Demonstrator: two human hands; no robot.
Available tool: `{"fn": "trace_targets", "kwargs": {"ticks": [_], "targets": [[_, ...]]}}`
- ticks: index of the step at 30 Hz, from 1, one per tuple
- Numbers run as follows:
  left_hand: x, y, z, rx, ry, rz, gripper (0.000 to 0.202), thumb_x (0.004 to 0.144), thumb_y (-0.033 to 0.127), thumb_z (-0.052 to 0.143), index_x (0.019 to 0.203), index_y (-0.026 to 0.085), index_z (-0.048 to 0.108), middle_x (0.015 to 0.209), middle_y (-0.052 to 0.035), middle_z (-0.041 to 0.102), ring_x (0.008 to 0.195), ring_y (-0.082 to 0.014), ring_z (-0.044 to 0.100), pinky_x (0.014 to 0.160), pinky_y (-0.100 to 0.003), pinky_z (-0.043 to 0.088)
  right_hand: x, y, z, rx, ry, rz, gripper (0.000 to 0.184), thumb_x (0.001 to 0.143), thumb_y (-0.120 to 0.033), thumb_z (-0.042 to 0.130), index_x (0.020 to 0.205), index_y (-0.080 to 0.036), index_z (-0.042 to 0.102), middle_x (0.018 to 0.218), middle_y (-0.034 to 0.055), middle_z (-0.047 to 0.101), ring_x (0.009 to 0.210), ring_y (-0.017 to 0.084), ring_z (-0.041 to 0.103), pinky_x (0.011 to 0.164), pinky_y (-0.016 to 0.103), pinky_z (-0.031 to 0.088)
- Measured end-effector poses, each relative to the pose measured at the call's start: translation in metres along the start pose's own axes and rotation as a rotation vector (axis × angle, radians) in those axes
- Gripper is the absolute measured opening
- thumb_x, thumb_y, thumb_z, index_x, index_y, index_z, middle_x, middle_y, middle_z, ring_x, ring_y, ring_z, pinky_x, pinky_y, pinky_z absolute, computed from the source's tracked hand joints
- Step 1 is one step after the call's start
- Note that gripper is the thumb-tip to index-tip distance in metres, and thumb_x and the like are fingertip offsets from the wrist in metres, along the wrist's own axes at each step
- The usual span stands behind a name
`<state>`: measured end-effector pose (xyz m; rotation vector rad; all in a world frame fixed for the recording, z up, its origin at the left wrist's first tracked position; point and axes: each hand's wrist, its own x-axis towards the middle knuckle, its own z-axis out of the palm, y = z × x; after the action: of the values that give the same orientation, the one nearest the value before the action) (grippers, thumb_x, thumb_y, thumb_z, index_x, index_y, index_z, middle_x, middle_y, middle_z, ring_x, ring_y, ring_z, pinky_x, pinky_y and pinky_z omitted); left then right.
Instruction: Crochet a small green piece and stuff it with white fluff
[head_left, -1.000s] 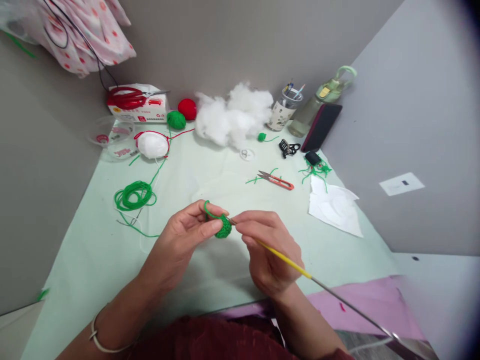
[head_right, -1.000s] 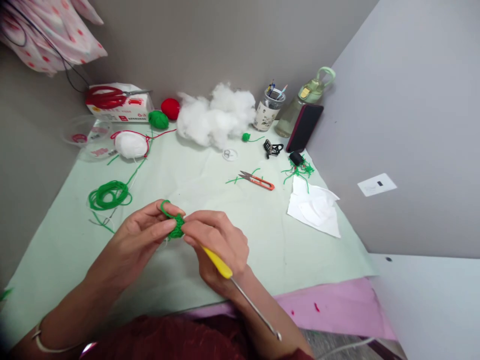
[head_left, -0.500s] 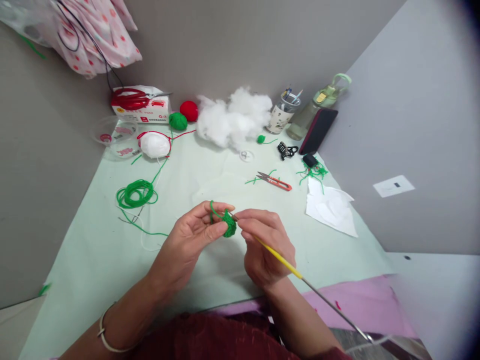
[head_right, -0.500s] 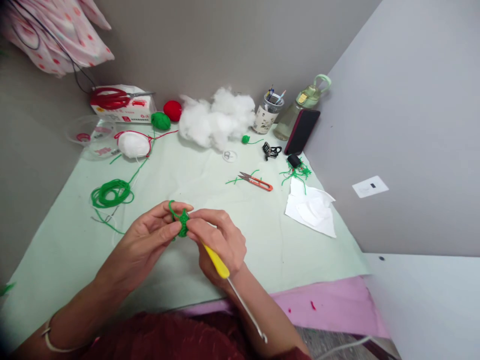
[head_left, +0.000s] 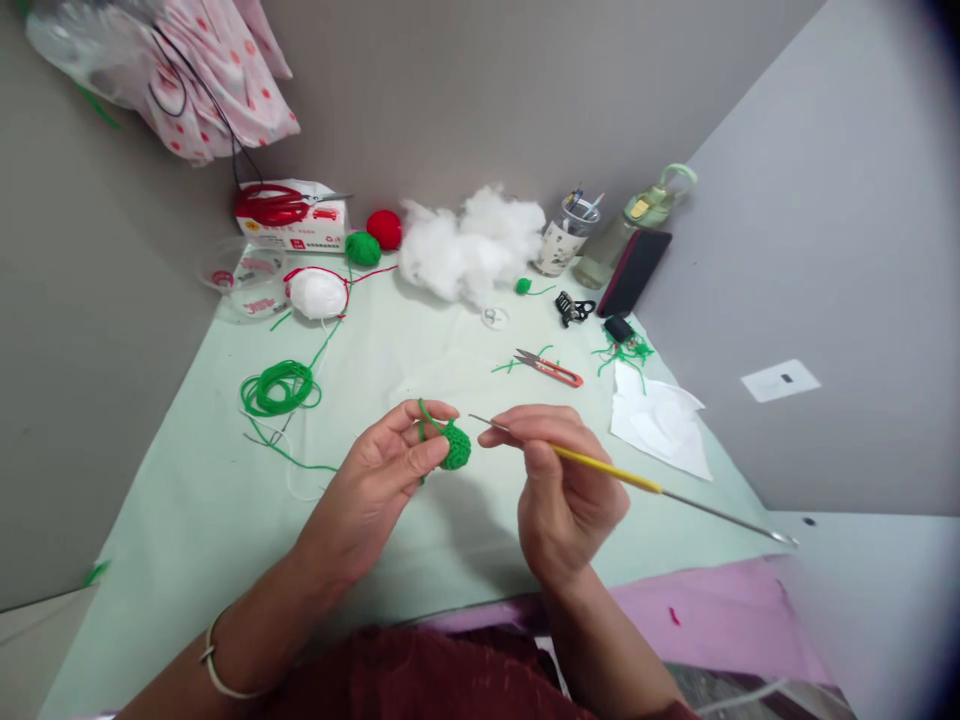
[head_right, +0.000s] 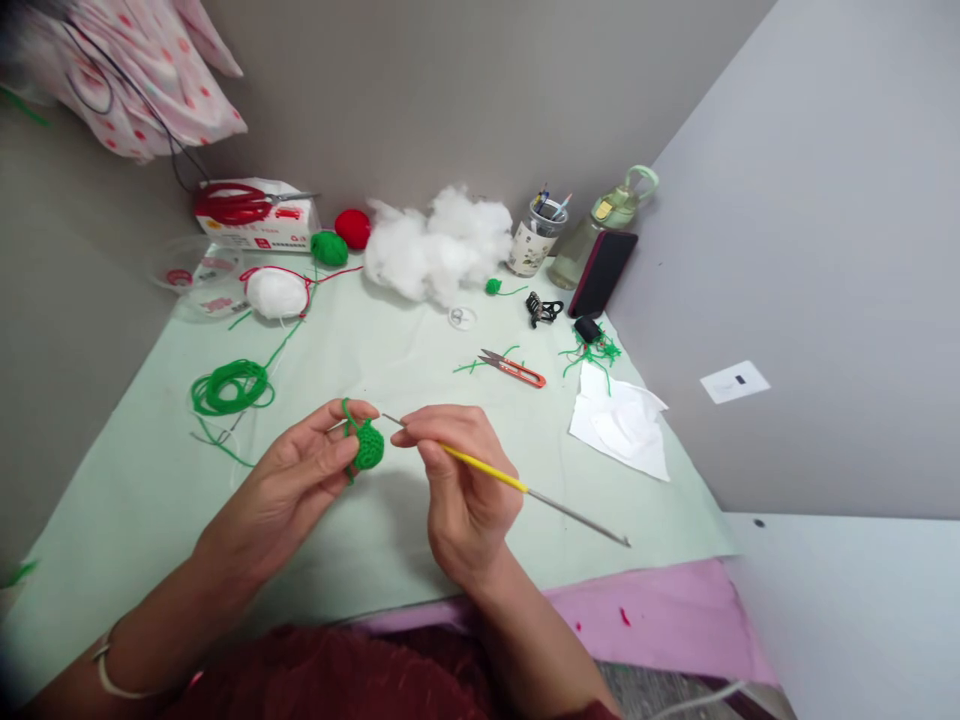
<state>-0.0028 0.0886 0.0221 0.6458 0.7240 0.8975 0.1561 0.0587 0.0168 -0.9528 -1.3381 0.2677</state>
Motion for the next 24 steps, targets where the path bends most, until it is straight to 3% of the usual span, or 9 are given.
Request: {"fn": "trace_targets", "kwargs": {"ticks": [11,24], "targets": [[0.0013,-0.0002,-0.0001,0.007,-0.017,0.015,0.016,0.085,0.03,0.085,0.097,0.022,0.079,0.084,-0.0012,0.069,0.084,-0.0173,0.058,0.081,-0.029,0.043,0.0014,-0.0014,0.001,0.037,-0.065,0.03,0.021,0.103,-0.013,0.057,0.105,-0.022,0.076,0.088,0.0031,0.077,0.083,0.02,0.074,0.072,0.038,0.062],[0.0015,0.0003,0.0009,-0.011,-0.057,0.019,0.01,0.088,0.027,0.083,0.097,0.023,0.081,0.088,-0.0014,0.076,0.089,-0.017,0.065,0.084,-0.027,0.046,-0.0006,-0.0005,0.0001,-0.049,-0.091,-0.028,0.02,0.103,-0.013,0.057,0.106,-0.023,0.074,0.089,0.0041,0.078,0.085,0.02,0.074,0.072,0.038,0.062]]}}
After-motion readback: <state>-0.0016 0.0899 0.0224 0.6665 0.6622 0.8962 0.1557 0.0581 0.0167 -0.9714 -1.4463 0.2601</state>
